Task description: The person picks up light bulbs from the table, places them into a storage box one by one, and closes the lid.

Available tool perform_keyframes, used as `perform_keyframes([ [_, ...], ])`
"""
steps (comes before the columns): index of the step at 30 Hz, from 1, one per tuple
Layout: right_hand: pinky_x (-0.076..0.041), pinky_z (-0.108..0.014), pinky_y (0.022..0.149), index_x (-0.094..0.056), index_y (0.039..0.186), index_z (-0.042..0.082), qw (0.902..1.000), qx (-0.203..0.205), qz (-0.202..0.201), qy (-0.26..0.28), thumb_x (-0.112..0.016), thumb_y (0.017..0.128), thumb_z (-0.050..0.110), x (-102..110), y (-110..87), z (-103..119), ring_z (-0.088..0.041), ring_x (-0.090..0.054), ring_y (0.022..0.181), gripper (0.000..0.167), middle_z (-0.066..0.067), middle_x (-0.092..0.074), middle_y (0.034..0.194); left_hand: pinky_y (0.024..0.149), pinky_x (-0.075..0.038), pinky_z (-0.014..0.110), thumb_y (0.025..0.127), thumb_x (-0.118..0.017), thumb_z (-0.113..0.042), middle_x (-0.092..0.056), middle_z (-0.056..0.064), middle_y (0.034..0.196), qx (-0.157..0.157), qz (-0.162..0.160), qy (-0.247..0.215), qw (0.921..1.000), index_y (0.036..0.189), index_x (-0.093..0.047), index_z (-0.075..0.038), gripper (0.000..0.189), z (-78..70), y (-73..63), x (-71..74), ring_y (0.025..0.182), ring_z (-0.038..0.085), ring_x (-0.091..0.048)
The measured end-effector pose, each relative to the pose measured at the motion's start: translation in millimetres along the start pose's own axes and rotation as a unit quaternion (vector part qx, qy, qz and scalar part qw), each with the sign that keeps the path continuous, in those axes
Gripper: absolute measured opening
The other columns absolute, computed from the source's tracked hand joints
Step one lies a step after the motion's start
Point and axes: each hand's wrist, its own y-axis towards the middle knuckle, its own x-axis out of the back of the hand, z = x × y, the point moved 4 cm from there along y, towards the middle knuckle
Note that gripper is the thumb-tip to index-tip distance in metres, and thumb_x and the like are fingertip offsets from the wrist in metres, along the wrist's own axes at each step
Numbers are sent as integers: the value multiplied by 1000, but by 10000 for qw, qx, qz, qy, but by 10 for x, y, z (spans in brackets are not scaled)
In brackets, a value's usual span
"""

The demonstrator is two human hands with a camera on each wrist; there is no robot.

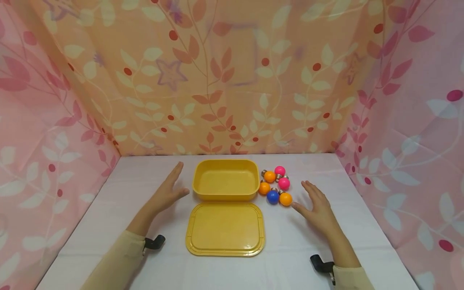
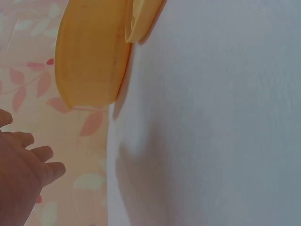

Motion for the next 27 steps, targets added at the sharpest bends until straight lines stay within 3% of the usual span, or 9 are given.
perform_keyframes([
  [5,-26,-78,112,-35,160,11,9997,-29,201,155,-79,90,37,-80,16,8,-52,-28,147,86,-24,-33,162,127,-9,63,88,-75,-57,-4,3,174,20,3,-240,9997,167,-9,-24,108,38,33,-97,160,30,-4],
  [10,-27,-78,112,-34,161,16,9986,-320,352,220,-78,91,41,-137,29,33,-49,-29,148,86,-21,-34,163,128,-9,61,88,-80,-46,-5,2,174,87,6,-354,9993,167,-11,-19,108,58,68,-181,160,29,-5],
  [16,-28,-78,111,-32,161,17,9952,-737,502,407,-75,92,47,-189,51,64,-50,-29,148,86,-20,-31,165,127,-10,61,86,-82,-45,-7,-2,174,382,12,-530,9979,167,-13,-22,109,86,89,-256,160,29,-7],
  [22,-25,-79,112,-33,161,17,9936,-889,463,529,-73,93,47,-225,63,37,-50,-29,148,85,-21,-32,164,128,-9,59,85,-82,-51,-6,-5,173,518,153,-825,9951,166,-12,-30,109,125,98,-302,160,27,-5],
  [27,-23,-78,114,-35,161,18,9916,-997,351,748,-74,93,48,-243,56,-13,-48,-27,150,84,-18,-35,163,128,-14,57,84,-83,-50,-6,-6,173,628,196,-1014,9927,166,-13,-30,109,153,109,-310,159,29,-11],
])
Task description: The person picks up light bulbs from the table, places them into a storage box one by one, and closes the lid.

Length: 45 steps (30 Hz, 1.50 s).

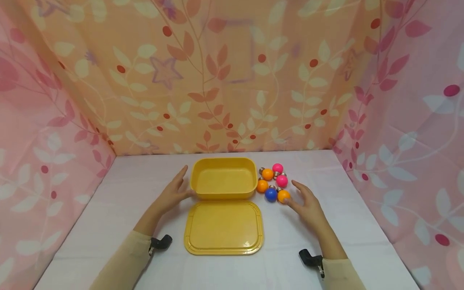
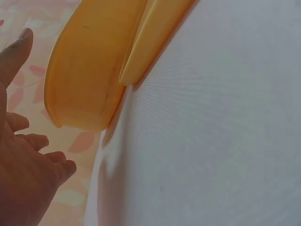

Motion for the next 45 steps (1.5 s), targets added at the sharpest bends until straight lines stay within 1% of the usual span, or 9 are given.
perform_keyframes([
  [6,-23,-77,115,-41,158,20,9997,-72,-75,198,-75,92,49,-11,-17,-73,-46,-29,150,79,-14,-39,162,127,-20,53,85,-83,-45,-9,-1,173,-38,177,-382,9991,166,-14,-27,107,22,33,-32,157,35,-17],
  [10,-25,-77,115,-45,156,22,9996,-70,-110,233,-75,92,49,-34,-33,-129,-45,-31,149,75,-13,-41,161,127,-20,53,85,-83,-43,-11,3,173,9,256,-542,9982,166,-16,-26,107,64,26,-64,157,37,-18],
  [12,-25,-75,116,-47,154,22,9996,-33,-130,263,-75,92,48,-54,-30,-151,-44,-33,149,73,-13,-43,160,127,-19,53,87,-83,-37,-14,4,172,-59,252,-625,9977,166,-18,-23,103,79,19,-82,157,36,-18],
  [17,-29,-71,117,-52,150,19,9993,130,-189,305,-76,92,47,-119,-1,-200,-41,-39,146,69,-13,-49,155,127,-23,46,93,-77,-29,-21,-1,171,-268,261,-892,9953,165,-21,-20,92,123,-3,-124,156,26,-23],
  [21,-29,-70,117,-53,149,19,9994,136,-196,238,-75,92,49,-154,10,-240,-40,-39,146,68,-13,-51,154,125,-26,45,95,-75,-26,-23,-2,170,-388,212,-1230,9914,165,-23,-20,88,158,-8,-143,155,27,-28],
  [25,-29,-71,117,-53,149,20,9997,4,-173,157,-74,92,53,-167,-3,-278,-40,-38,147,69,-12,-50,155,125,-26,46,95,-75,-25,-25,-4,170,-494,186,-1300,9901,164,-25,-23,86,182,-2,-174,155,28,-27],
  [29,-30,-70,117,-55,147,20,9997,6,-186,139,-74,92,52,-177,-16,-292,-38,-39,147,67,-10,-52,153,125,-25,42,95,-75,-27,-26,-9,168,-479,175,-1231,9911,164,-26,-28,85,212,6,-203,155,23,-28],
  [38,-29,-69,118,-58,145,18,9997,48,-211,129,-75,92,48,-197,25,-271,-38,-41,145,63,-10,-55,150,117,-34,20,94,-76,-15,-26,-3,169,-564,254,-1919,9795,164,-24,-18,88,167,12,-201,154,19,-29],
  [45,-32,-68,117,-60,142,16,9995,95,-299,38,-77,91,47,-204,76,-278,-37,-44,142,63,-11,-58,146,114,-35,17,93,-76,-16,-25,0,170,-505,208,-1948,9793,164,-24,-16,88,147,9,-194,155,22,-29],
])
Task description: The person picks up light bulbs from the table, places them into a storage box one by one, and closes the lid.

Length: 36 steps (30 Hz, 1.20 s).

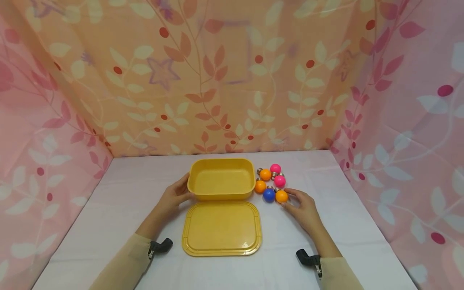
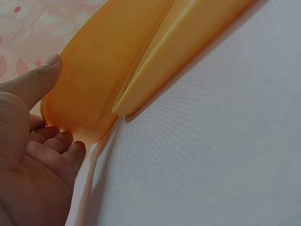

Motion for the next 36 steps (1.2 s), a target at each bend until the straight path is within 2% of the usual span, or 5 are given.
perform_keyframes([
  [7,-33,-68,117,-62,140,16,10000,71,-35,-8,-77,90,47,-36,53,9,-37,-46,141,61,-11,-60,144,112,-39,16,93,-77,-17,-28,-4,168,131,-140,29,9998,164,-26,-19,88,-5,-13,36,152,17,-33],
  [15,-33,-68,117,-63,140,17,10000,7,-57,-77,-78,90,46,-80,82,50,-37,-46,141,60,-11,-60,144,110,-41,16,92,-77,-20,-27,-2,169,163,-189,175,9995,164,-26,-20,88,7,-32,78,152,19,-34],
  [23,-31,-68,118,-60,142,15,9993,-334,-38,144,-74,90,56,-13,-5,87,-38,-45,142,68,-13,-58,146,112,-41,19,92,-78,-19,-29,2,168,61,-154,108,9998,163,-28,-15,87,-11,-20,53,151,22,-36],
  [28,-28,-71,117,-58,144,13,9989,-404,3,245,-73,90,58,57,-64,153,-41,-41,144,72,-15,-56,148,111,-41,18,92,-77,-21,-30,-1,167,187,-197,109,9996,163,-29,-19,86,21,-32,36,150,18,-37],
  [36,-28,-73,115,-61,140,13,9990,-60,-178,409,-76,90,52,161,-64,275,-43,-39,144,65,-14,-57,147,112,-40,18,92,-77,-26,-31,-6,167,249,-201,226,9992,162,-30,-23,85,24,-2,14,149,14,-38],
])
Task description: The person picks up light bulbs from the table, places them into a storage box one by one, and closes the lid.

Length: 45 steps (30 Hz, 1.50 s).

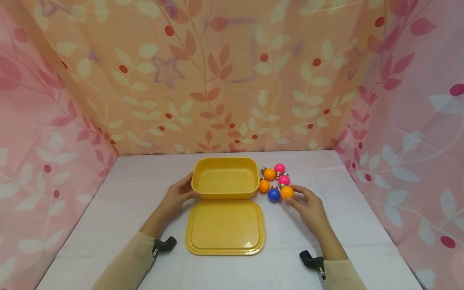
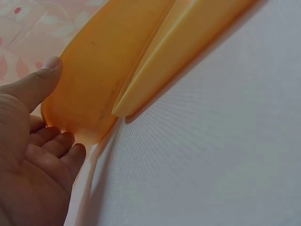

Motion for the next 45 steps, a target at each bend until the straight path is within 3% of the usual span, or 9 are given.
perform_keyframes([
  [10,-32,-73,114,-58,144,14,9994,-60,53,-331,-71,95,51,119,136,305,-47,-41,139,64,-17,-55,148,111,-42,19,91,-78,-19,-31,1,167,-145,42,-174,9997,163,-29,-19,86,-48,4,14,150,19,-37],
  [17,-34,-73,113,-61,142,19,9982,320,220,-456,-73,91,55,127,406,701,-44,-43,141,64,-13,-58,146,110,-43,18,92,-77,-16,-33,-1,166,-174,31,-224,9996,162,-30,-18,85,-49,3,17,150,19,-38],
  [25,-35,-73,112,-61,141,22,9919,515,921,-703,-74,91,53,36,768,1151,-42,-40,143,60,-7,-55,149,110,-44,20,92,-77,-20,-34,-1,166,-218,26,-158,9996,162,-30,-18,85,-49,10,30,149,19,-40],
  [28,-47,-68,105,-61,141,24,9863,763,1231,-788,-76,92,48,-21,899,1291,-40,-50,135,56,-6,-56,148,110,-43,19,92,-77,-21,-34,0,166,-234,13,-81,9997,162,-31,-18,84,-46,10,28,148,20,-41],
  [30,-48,-66,104,-62,139,26,9817,985,1409,-818,-76,92,44,-61,978,1387,-38,-53,133,53,-5,-58,146,110,-43,19,92,-77,-21,-35,1,166,-206,-12,-91,9997,162,-31,-18,84,-40,10,25,148,20,-41],
  [32,-48,-66,105,-63,138,29,9783,1068,1584,-799,-77,92,41,-101,1050,1475,-36,-53,132,50,-3,-59,144,110,-43,18,92,-77,-20,-34,1,166,-178,-14,-87,9998,162,-31,-18,84,-34,10,19,148,21,-41],
  [36,-34,-75,112,-65,134,31,9731,1053,1879,-814,-79,89,44,-200,1181,1625,-38,-44,141,49,-2,-59,144,110,-43,19,92,-77,-19,-34,1,166,-80,-21,-128,9999,162,-31,-18,84,-29,1,7,149,20,-40],
  [40,-36,-73,112,-67,134,30,9659,1129,2195,-787,-80,88,46,-316,1312,1732,-44,-44,141,50,-4,-59,144,111,-42,19,92,-77,-19,-35,0,166,-30,-71,-48,10000,162,-32,-19,83,-29,-10,9,148,18,-41],
  [45,-41,-64,112,-68,131,32,9568,1286,2501,-742,-78,91,43,-466,1457,1795,-38,-51,132,43,0,-65,135,113,-41,23,92,-76,-16,-33,3,166,-114,-12,-86,9999,162,-31,-16,82,-35,-16,2,148,21,-40],
])
